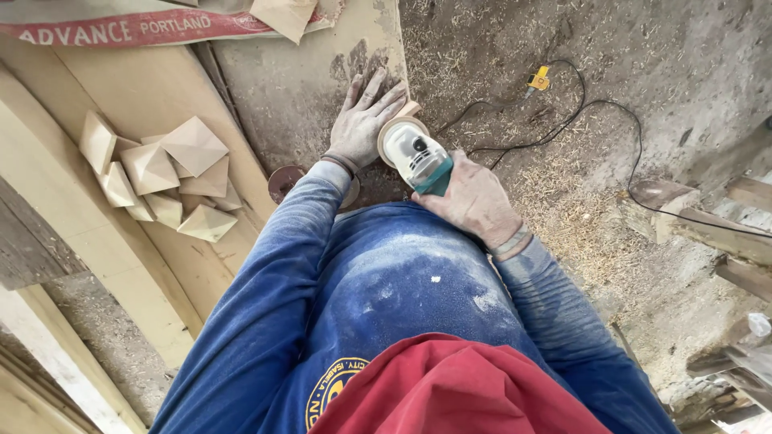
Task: Sanding small pyramid-shaped wooden pieces using an angle grinder with a sanding disc.
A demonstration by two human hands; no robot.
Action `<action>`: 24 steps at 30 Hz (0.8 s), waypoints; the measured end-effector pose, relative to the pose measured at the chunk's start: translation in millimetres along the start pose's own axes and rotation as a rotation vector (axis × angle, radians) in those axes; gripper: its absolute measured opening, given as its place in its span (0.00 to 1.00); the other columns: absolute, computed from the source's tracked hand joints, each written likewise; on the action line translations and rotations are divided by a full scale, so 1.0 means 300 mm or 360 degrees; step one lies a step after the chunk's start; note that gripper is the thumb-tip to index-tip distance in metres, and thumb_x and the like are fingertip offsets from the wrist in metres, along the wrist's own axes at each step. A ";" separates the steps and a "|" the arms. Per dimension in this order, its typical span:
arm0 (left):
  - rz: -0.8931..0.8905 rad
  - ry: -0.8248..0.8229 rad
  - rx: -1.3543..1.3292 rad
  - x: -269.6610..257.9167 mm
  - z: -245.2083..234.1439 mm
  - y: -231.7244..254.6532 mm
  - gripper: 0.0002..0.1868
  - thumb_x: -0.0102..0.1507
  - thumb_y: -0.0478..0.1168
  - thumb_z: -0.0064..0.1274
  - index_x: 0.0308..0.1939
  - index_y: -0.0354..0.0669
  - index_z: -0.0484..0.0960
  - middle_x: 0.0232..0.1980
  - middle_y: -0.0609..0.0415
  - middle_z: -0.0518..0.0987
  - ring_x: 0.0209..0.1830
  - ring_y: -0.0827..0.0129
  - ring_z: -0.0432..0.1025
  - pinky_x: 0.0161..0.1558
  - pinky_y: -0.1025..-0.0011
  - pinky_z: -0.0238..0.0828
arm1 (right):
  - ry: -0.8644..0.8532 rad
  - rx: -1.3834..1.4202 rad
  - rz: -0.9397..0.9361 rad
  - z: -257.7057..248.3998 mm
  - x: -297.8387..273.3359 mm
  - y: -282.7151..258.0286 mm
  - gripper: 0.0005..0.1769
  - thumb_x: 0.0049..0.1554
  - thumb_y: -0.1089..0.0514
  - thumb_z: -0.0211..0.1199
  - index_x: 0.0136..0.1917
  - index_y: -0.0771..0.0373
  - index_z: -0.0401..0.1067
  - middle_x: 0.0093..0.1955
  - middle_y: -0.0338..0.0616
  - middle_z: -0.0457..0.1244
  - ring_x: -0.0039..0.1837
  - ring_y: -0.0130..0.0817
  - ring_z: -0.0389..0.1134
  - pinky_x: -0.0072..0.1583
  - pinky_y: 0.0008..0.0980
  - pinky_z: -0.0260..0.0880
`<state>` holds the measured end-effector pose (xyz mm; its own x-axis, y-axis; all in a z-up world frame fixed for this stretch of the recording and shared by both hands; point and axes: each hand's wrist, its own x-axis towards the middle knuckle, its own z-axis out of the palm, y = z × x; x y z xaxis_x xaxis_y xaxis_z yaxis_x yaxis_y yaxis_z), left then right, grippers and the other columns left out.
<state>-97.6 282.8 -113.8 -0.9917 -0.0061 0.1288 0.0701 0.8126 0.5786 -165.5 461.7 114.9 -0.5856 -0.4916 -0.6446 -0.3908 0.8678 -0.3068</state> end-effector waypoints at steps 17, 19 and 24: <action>-0.0194 -0.0013 -0.0069 -0.021 -0.107 0.100 0.23 0.64 0.43 0.56 0.62 0.38 0.79 0.70 0.48 0.75 0.71 0.52 0.63 0.71 0.50 0.57 | 0.0380 0.0177 -0.0181 -0.099 -0.016 0.224 0.32 0.54 0.40 0.70 0.62 0.64 0.73 0.57 0.58 0.65 0.58 0.52 0.70 0.60 0.46 0.70; -0.0365 -0.0150 -0.0154 -0.018 -0.144 0.127 0.22 0.63 0.40 0.55 0.60 0.36 0.80 0.69 0.47 0.76 0.65 0.53 0.68 0.66 0.53 0.65 | 0.0396 0.0231 -0.0131 -0.091 -0.024 0.233 0.30 0.53 0.41 0.71 0.61 0.63 0.75 0.57 0.57 0.66 0.59 0.53 0.70 0.60 0.47 0.70; -0.0275 0.0125 0.0011 -0.001 -0.157 0.132 0.11 0.62 0.42 0.60 0.45 0.41 0.84 0.58 0.52 0.79 0.61 0.53 0.68 0.61 0.53 0.64 | 0.0370 0.0258 0.0060 -0.054 -0.015 0.261 0.34 0.51 0.38 0.74 0.60 0.64 0.74 0.57 0.56 0.66 0.60 0.52 0.70 0.60 0.46 0.70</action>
